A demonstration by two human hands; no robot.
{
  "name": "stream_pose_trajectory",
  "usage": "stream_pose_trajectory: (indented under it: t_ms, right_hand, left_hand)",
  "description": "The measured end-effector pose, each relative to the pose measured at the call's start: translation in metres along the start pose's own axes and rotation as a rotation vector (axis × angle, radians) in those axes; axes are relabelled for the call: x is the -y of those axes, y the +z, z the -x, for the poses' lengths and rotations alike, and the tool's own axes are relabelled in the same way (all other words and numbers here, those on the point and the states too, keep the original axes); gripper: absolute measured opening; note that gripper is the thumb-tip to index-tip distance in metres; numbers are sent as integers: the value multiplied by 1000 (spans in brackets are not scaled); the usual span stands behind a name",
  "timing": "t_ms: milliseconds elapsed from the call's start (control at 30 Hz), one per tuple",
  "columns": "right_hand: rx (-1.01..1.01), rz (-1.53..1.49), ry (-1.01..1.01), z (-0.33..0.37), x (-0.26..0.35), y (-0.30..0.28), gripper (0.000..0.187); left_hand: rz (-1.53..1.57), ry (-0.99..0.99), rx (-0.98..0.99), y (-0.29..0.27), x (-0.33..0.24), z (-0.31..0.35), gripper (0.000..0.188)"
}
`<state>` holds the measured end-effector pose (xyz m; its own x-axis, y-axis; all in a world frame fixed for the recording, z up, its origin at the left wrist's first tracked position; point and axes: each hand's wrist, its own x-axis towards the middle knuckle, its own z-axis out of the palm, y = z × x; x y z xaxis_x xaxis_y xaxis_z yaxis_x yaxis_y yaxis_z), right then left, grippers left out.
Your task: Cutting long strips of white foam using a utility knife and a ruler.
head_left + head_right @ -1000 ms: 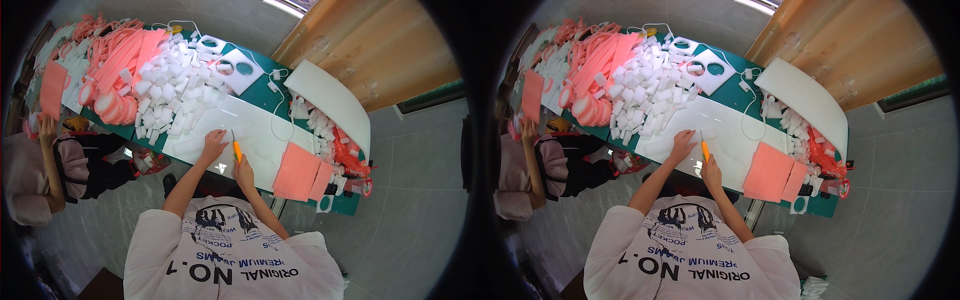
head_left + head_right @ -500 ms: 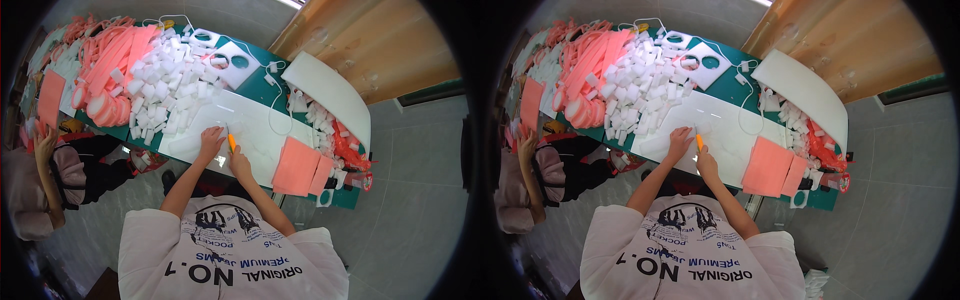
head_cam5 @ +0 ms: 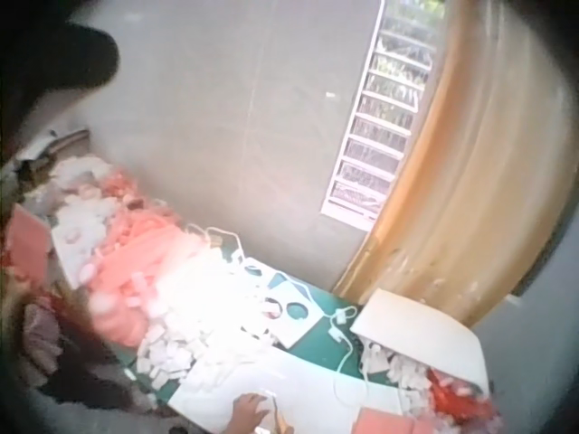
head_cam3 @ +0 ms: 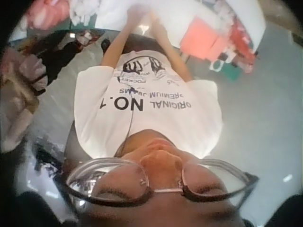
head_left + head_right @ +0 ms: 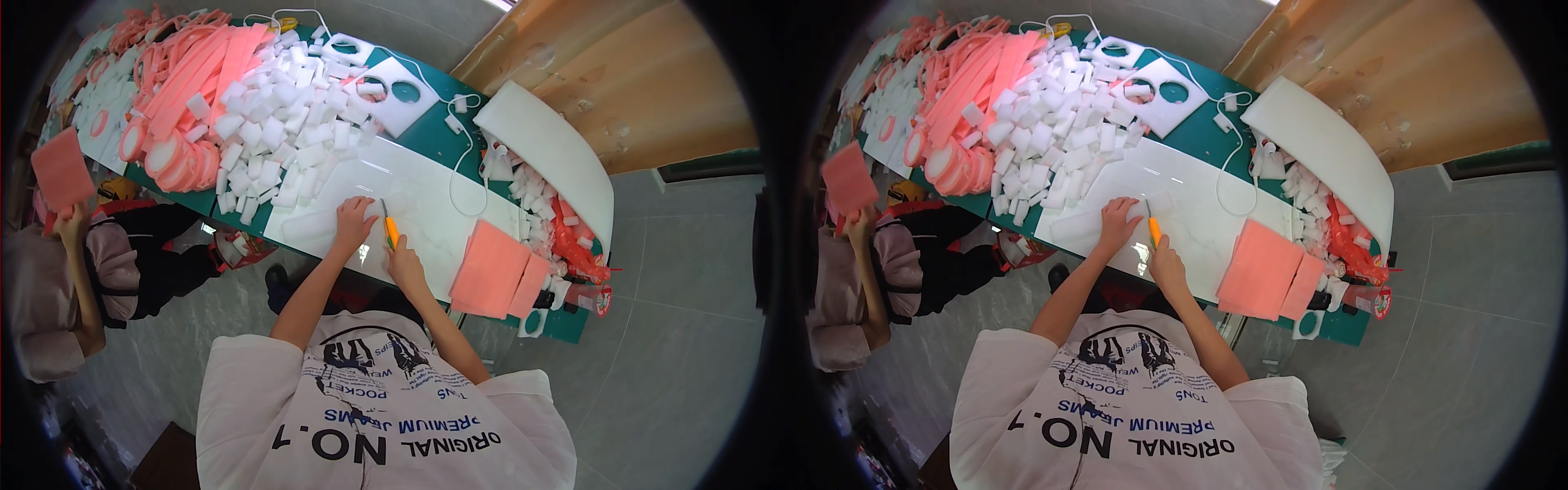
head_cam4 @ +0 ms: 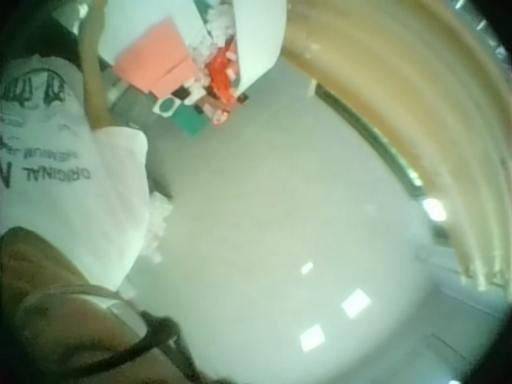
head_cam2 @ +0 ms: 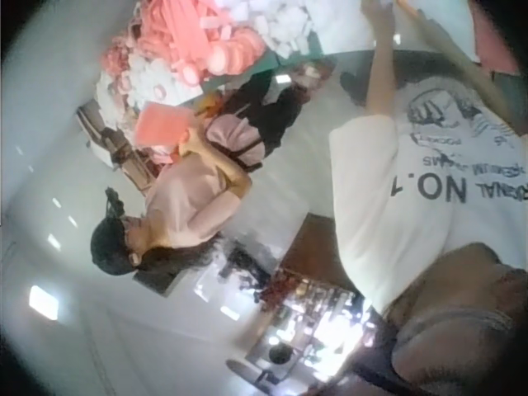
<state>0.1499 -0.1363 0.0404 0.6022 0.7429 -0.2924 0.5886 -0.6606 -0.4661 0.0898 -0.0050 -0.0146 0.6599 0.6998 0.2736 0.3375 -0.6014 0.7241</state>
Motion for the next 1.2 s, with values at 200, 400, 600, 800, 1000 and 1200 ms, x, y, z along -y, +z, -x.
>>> stream_pose_trajectory:
  t_ms: [200,400,600,800,1000,1200]
  right_hand:
    - [-83,-17,-42,-11,0,3,33]
    - [-98,61,-7,11,5,-15,30]
    - [-158,28,-28,16,9,-8,29]
    - [-156,-35,-14,15,16,-4,29]
    - [-138,-15,28,24,17,4,29]
    - [-159,15,50,19,15,2,29]
  left_hand:
    - [-50,-35,5,3,-6,-5,35]
    - [-178,34,60,-9,-10,-16,27]
    - [-78,139,-80,-3,-12,-9,19]
    - [-48,128,-160,1,-16,-11,14]
    - [-45,98,-150,3,-20,5,11]
    - [-61,149,-219,4,-15,-1,9]
